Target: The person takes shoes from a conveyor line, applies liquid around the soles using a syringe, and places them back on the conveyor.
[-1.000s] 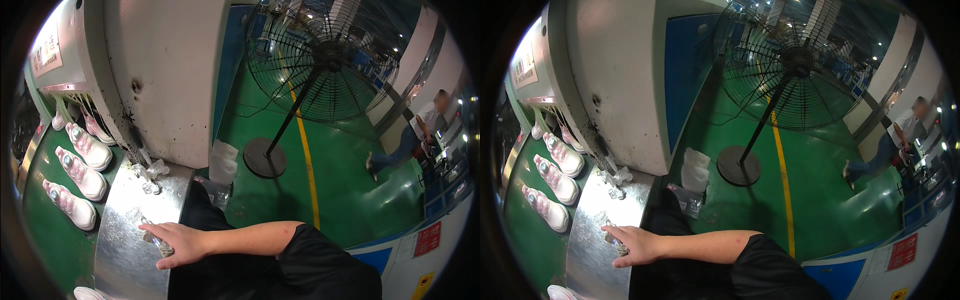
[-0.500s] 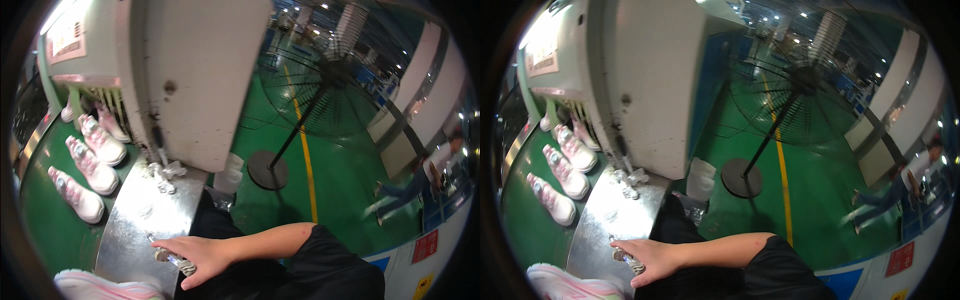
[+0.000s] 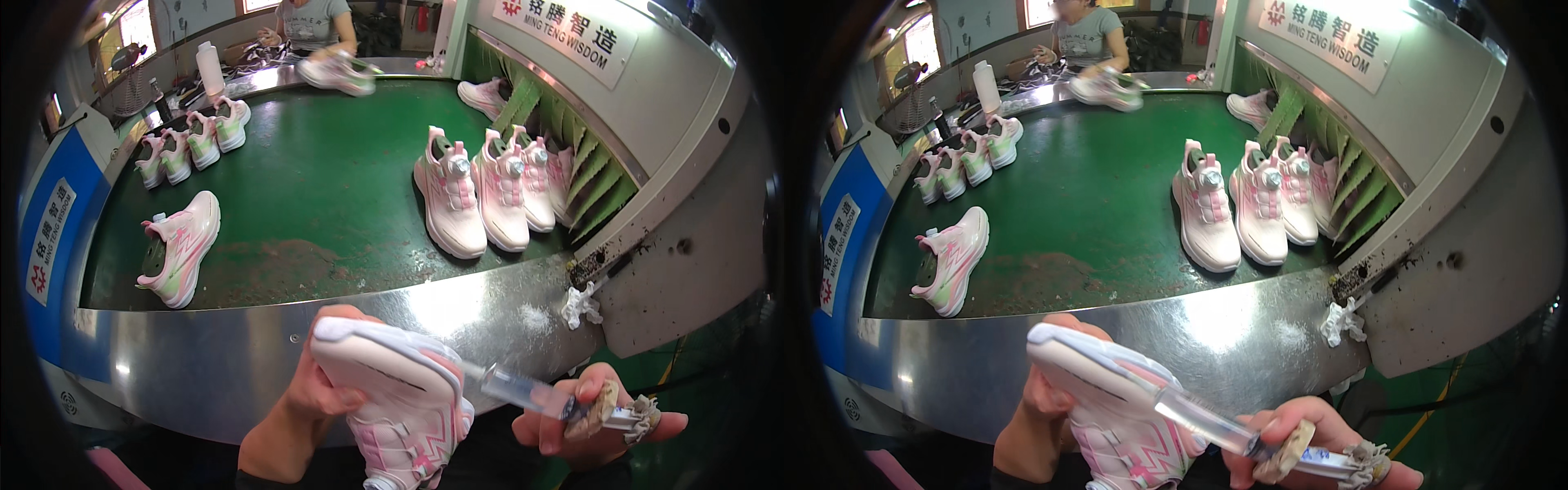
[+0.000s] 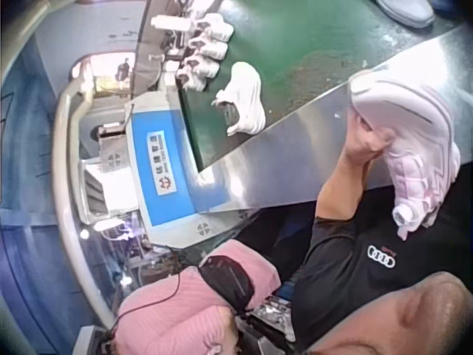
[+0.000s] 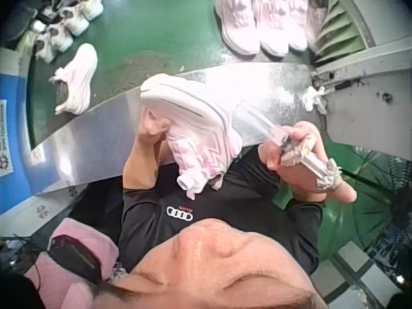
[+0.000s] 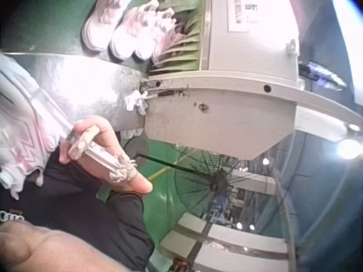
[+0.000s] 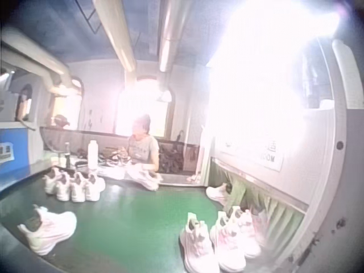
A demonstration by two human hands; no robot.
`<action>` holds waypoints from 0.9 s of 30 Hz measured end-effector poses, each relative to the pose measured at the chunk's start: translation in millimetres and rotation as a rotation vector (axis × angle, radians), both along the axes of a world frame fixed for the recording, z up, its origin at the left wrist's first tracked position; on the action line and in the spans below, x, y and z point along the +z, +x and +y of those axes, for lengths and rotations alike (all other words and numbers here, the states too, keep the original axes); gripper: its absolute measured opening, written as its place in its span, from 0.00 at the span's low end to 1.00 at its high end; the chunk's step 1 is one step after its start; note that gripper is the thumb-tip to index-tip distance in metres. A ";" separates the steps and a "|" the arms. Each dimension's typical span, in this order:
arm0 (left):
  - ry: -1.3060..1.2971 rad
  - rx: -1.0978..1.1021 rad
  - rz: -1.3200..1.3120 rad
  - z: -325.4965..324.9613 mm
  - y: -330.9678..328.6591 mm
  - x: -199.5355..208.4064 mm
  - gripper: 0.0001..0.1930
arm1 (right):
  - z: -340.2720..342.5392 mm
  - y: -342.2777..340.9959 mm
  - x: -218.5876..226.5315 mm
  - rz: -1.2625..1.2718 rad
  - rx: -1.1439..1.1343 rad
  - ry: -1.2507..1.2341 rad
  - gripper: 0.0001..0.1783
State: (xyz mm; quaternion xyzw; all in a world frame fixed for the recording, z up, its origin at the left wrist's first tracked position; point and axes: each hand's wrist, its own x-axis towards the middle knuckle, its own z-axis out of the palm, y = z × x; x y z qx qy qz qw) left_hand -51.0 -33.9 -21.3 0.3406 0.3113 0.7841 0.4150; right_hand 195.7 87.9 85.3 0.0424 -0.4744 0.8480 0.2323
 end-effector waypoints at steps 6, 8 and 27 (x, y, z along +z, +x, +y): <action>0.160 -0.114 0.102 -3.4 -0.3 9.5 0.37 | -8.6 -16.1 8.5 0.031 0.091 0.046 0.49; 0.163 -0.118 0.108 -2.1 0.4 12.0 0.37 | -8.6 -17.9 10.5 -0.025 0.111 0.039 0.48; 0.132 -0.069 0.247 -4.5 0.5 19.0 0.37 | -20.0 -30.2 16.2 -0.030 0.009 0.081 0.47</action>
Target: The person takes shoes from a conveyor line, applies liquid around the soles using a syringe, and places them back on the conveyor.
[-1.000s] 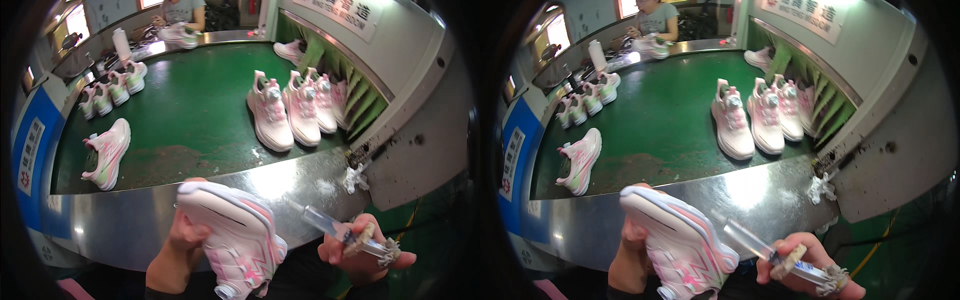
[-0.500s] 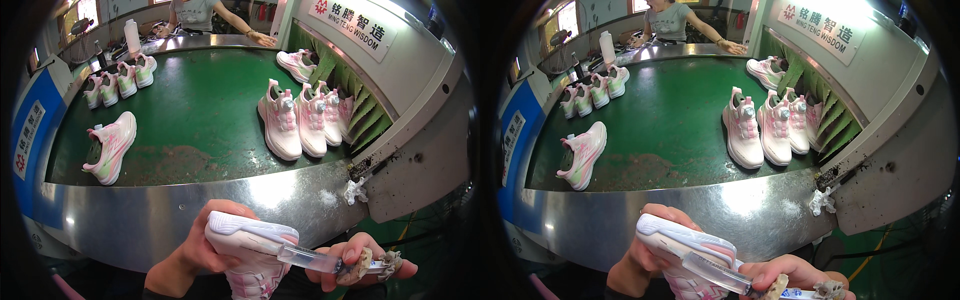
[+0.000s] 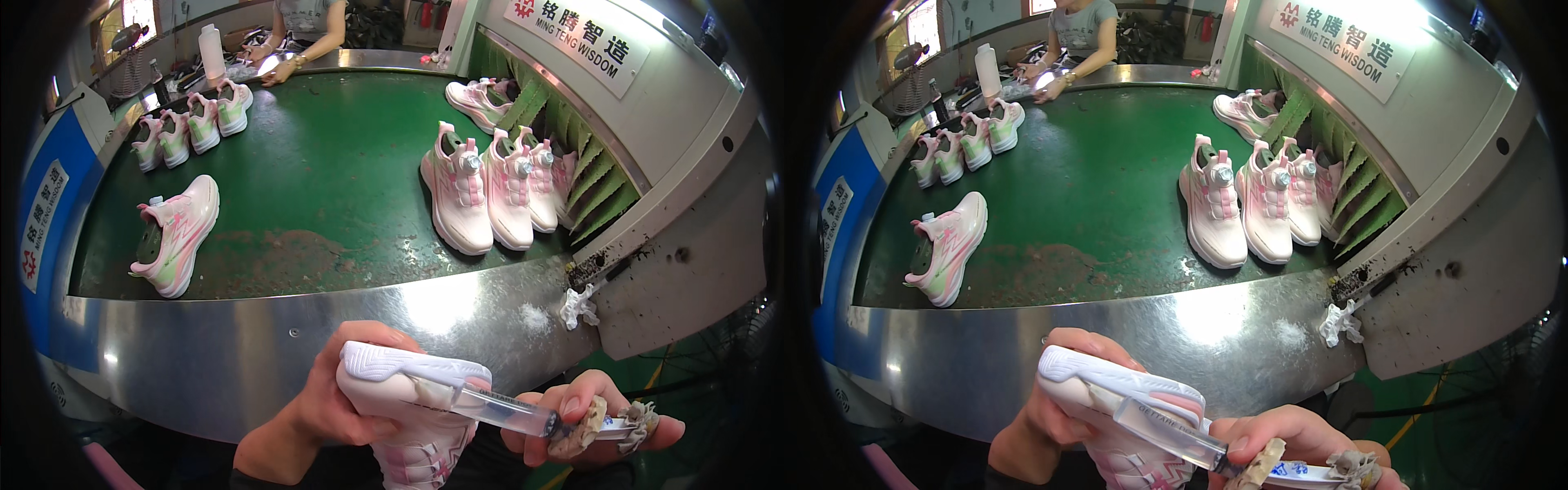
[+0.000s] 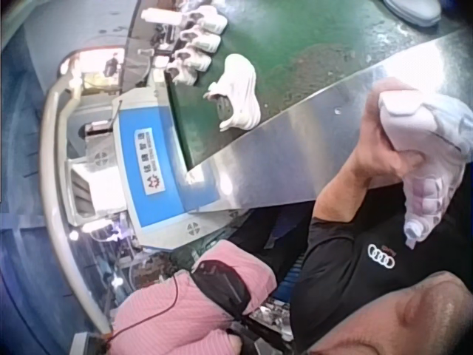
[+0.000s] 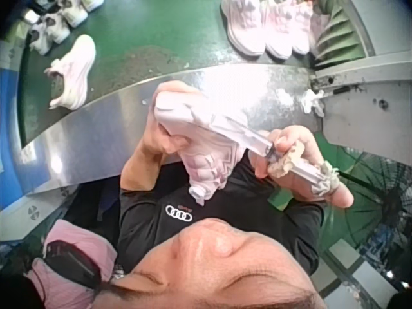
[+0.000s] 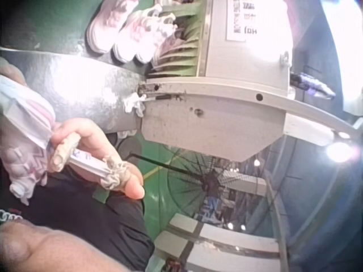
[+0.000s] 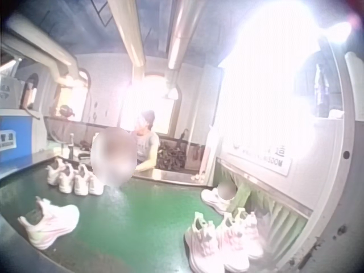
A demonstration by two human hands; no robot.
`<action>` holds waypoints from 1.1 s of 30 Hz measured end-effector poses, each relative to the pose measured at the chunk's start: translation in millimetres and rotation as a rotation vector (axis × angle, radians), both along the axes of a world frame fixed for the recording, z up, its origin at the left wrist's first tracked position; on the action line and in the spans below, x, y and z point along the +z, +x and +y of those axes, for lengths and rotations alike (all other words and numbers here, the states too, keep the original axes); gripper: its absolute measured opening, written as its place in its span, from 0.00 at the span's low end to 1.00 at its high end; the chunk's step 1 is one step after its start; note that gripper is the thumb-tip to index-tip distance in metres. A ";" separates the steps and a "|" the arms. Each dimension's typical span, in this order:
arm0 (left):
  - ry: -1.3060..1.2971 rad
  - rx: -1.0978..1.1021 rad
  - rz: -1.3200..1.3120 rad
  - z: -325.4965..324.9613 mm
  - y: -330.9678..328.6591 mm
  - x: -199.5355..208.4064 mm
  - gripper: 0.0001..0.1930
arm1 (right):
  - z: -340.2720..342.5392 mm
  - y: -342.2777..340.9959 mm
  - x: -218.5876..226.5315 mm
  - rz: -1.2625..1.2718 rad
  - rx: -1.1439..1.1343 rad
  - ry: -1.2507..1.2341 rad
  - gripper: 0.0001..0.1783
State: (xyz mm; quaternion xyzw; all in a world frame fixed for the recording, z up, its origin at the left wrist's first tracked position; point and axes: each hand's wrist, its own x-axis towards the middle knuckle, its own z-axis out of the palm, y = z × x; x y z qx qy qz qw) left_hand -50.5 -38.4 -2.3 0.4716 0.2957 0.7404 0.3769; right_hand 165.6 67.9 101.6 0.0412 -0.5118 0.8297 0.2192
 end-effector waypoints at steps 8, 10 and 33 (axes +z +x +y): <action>-0.052 0.043 -0.038 -0.6 -3.4 -7.8 0.40 | 3.2 4.6 -9.0 0.029 -0.051 0.040 0.48; -0.073 0.075 -0.054 -2.3 -5.3 -10.5 0.41 | 4.5 4.4 -14.9 0.021 -0.051 0.034 0.48; -0.346 -0.046 -0.543 19.3 4.0 6.9 0.37 | 12.4 31.7 -85.6 0.111 0.022 -0.125 0.60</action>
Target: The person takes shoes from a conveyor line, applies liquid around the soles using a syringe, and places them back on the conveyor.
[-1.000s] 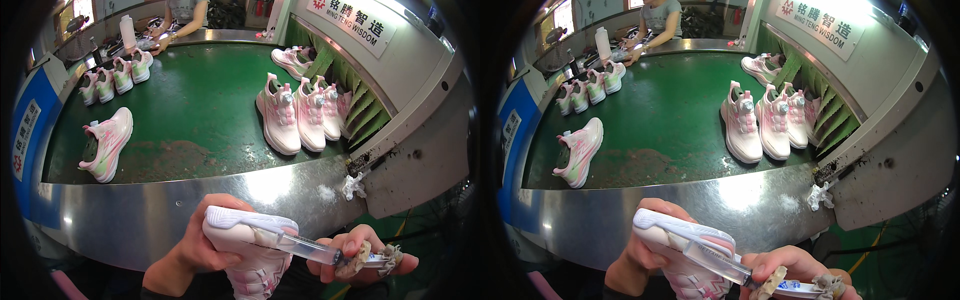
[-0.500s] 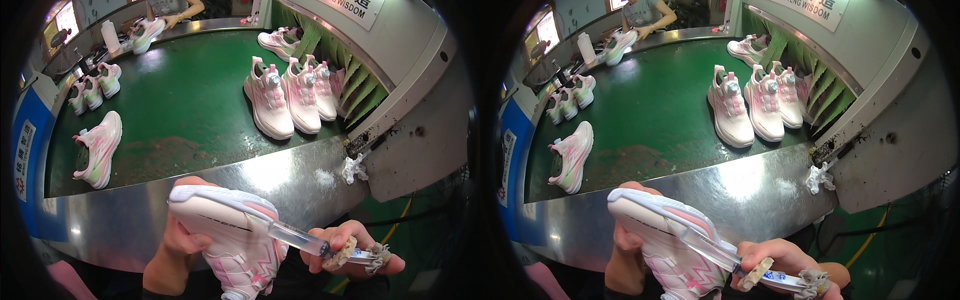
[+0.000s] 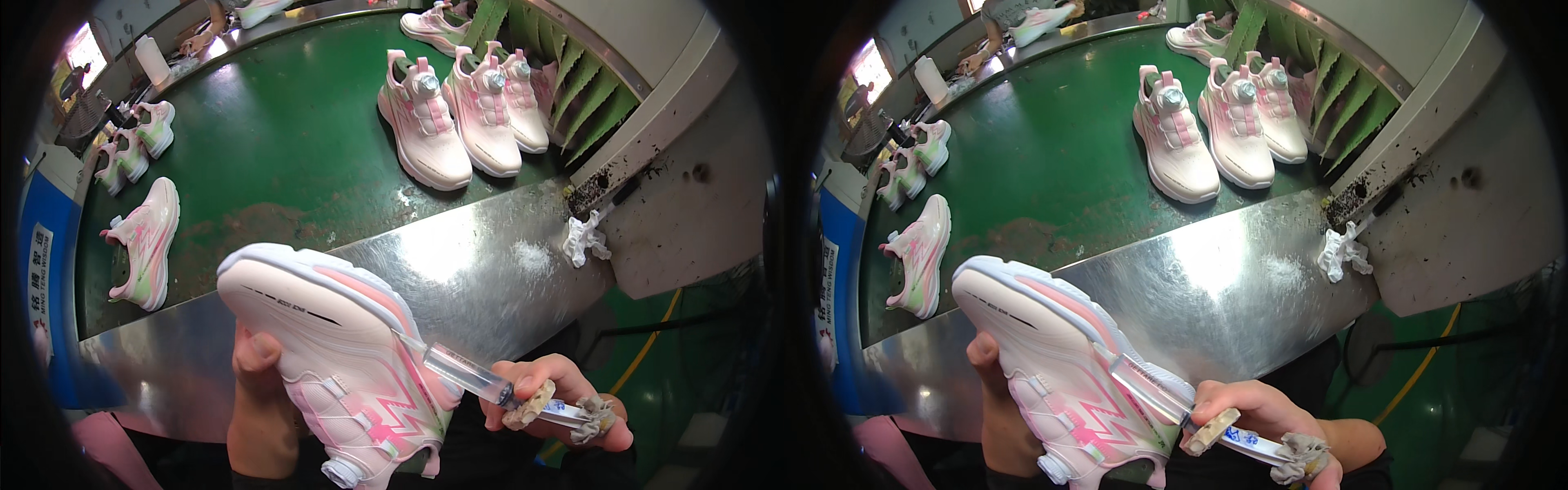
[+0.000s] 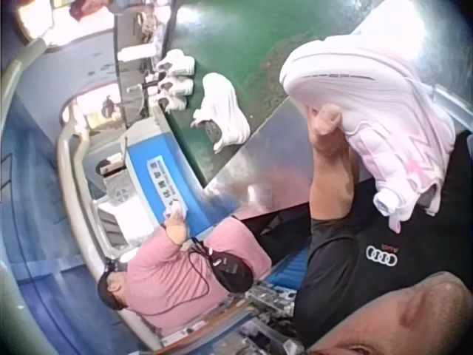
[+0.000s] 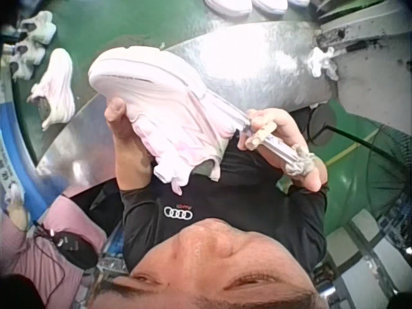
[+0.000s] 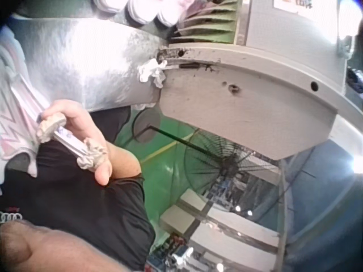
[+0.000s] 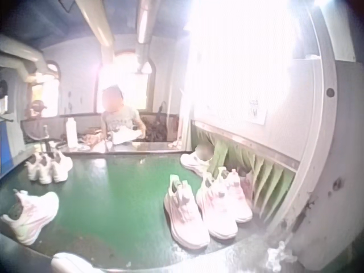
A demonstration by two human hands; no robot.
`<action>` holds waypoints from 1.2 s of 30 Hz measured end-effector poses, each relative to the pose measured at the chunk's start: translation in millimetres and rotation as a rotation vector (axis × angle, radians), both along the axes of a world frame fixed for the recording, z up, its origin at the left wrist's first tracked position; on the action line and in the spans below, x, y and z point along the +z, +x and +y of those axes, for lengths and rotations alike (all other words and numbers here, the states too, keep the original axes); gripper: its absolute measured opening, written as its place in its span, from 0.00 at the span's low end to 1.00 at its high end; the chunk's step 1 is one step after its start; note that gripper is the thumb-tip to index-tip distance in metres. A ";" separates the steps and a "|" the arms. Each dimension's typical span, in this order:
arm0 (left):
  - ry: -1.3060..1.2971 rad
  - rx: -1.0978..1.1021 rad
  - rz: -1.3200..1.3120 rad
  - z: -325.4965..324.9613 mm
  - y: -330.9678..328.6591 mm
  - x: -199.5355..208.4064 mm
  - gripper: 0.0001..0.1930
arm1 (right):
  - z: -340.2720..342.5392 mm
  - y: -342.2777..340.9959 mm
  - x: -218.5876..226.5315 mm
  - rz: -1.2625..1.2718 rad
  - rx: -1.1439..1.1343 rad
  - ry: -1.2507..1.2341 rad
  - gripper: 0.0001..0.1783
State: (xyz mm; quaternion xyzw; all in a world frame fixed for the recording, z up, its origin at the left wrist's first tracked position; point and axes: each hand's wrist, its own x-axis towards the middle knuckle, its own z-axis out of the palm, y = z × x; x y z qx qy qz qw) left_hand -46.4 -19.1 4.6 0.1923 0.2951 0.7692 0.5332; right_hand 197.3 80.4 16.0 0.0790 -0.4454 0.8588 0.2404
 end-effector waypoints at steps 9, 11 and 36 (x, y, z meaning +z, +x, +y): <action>-0.045 0.152 0.008 -16.9 -27.6 -39.1 0.35 | -9.5 16.2 -5.8 -0.173 -0.042 -0.081 0.53; 0.002 0.142 -0.032 -28.9 -30.9 -33.1 0.34 | -14.5 17.7 -1.7 -0.184 -0.017 -0.075 0.53; -0.026 0.252 0.175 -35.4 -64.6 -79.5 0.21 | -27.6 72.8 -31.6 -0.267 -0.113 0.045 0.49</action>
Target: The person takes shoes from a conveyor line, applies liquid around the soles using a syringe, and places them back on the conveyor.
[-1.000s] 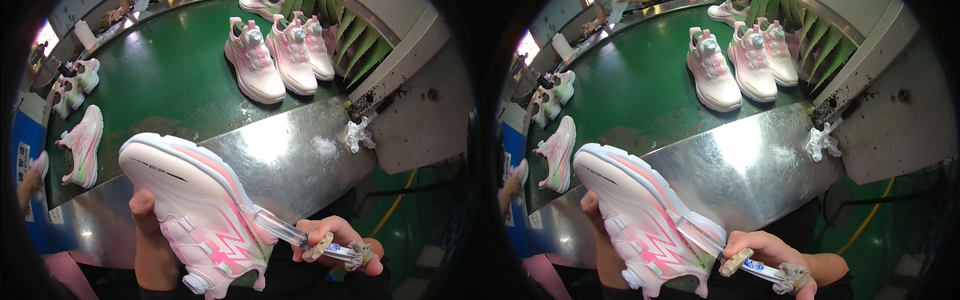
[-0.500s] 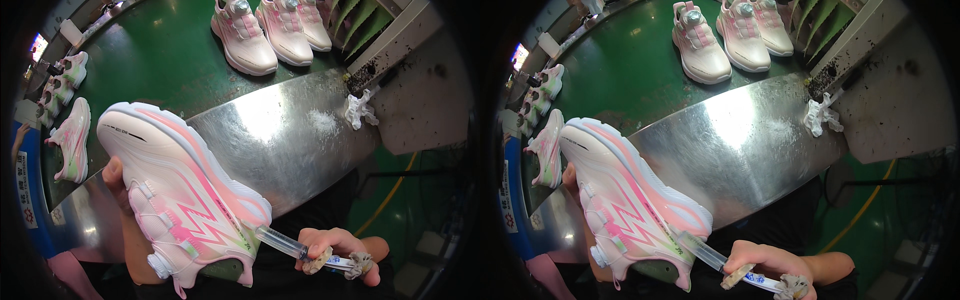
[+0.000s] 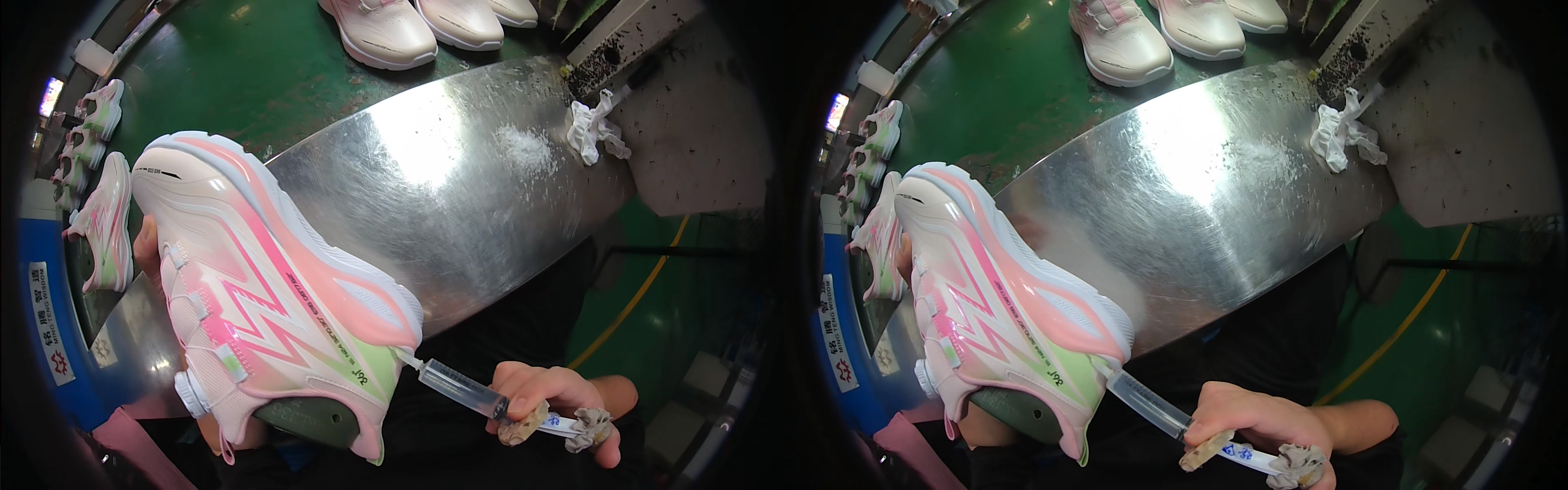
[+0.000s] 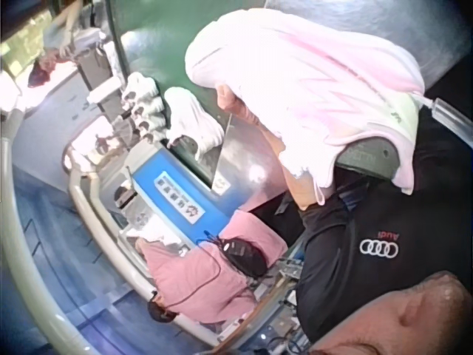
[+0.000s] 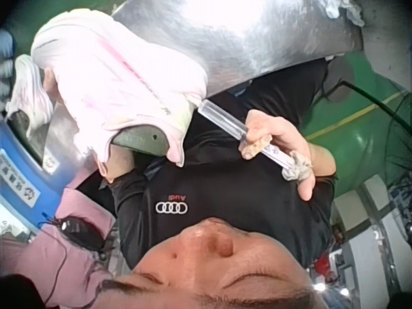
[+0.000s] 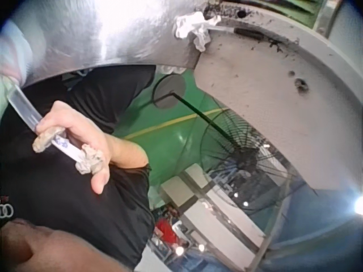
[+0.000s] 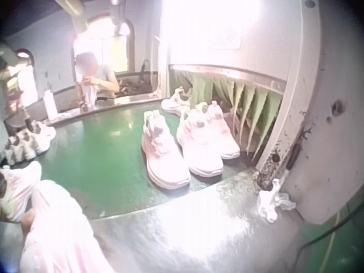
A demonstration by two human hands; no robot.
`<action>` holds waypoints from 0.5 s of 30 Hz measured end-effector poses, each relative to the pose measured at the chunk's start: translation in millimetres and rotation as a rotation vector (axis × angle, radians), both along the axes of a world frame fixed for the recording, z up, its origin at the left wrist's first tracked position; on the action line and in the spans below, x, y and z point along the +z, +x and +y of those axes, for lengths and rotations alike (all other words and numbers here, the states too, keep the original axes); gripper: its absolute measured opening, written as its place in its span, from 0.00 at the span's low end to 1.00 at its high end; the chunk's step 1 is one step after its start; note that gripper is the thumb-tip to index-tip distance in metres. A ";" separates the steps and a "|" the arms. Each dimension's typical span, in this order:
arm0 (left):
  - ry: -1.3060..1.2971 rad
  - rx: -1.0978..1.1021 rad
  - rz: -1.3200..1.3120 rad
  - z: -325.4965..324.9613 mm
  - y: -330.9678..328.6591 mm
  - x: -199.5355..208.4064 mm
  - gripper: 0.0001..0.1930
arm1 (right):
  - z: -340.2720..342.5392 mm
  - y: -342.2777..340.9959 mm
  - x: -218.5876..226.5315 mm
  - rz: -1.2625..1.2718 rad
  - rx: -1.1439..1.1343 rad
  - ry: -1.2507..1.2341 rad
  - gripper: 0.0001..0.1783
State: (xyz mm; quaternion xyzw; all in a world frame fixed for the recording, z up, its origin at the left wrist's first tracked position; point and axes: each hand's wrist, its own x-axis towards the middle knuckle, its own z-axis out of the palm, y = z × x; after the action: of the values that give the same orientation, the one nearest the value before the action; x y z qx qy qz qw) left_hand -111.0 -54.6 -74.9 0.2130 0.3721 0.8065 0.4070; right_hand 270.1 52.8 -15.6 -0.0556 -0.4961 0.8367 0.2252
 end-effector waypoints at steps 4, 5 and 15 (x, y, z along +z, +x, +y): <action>-0.049 0.006 0.010 -7.6 8.1 1.8 0.21 | -0.8 4.7 -8.5 0.006 0.013 -0.023 0.50; -0.064 0.013 0.017 -11.0 9.3 2.8 0.22 | -1.3 5.4 -11.3 0.013 0.008 -0.031 0.50; -0.325 0.120 0.415 -69.3 22.6 12.5 0.24 | 0.0 0.1 -34.2 0.103 -0.038 -0.044 0.53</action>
State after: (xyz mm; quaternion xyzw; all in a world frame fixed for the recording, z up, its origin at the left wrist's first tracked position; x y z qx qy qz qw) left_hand -88.4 -123.9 -62.4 0.2831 0.5843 0.6979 0.3022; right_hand 270.2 52.7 -49.8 -0.0267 -0.4644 0.8446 0.2649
